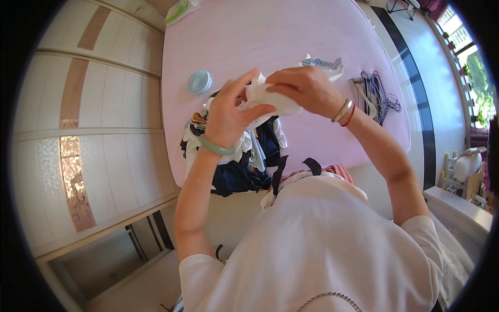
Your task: The person folds a white t-shirt with blue text on a pink bed surface, smoothing the fabric and aligning the edges before placing it aside. They then pick up a second white t-shirt, unfold it, and fold it neatly on the bed.
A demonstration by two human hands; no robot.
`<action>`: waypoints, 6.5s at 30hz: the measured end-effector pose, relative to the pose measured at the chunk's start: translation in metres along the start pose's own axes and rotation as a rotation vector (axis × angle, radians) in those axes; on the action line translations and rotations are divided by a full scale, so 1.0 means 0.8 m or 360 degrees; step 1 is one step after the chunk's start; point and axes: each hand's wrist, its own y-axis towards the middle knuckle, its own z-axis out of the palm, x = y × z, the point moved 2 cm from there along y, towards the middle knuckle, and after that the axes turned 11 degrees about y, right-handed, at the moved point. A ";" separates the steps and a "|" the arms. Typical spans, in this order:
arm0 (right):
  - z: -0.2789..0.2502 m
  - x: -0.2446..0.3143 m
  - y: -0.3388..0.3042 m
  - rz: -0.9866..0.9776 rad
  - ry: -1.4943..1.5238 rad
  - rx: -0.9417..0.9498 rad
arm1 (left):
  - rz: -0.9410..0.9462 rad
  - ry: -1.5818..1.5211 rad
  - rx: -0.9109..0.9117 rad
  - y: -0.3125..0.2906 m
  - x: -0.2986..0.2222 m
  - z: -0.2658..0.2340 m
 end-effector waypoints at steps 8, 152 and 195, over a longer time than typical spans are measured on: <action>-0.015 -0.053 -0.032 0.0644 0.0985 -0.0478 | -0.0018 0.0234 -0.0320 -0.047 0.005 -0.032; 0.010 0.062 0.088 0.0077 -0.0040 0.0006 | -0.0167 -0.0022 -0.0018 -0.001 -0.002 -0.101; -0.111 0.107 0.063 0.0393 0.0154 -0.0941 | -0.0933 -0.3197 -0.0644 -0.227 0.275 0.127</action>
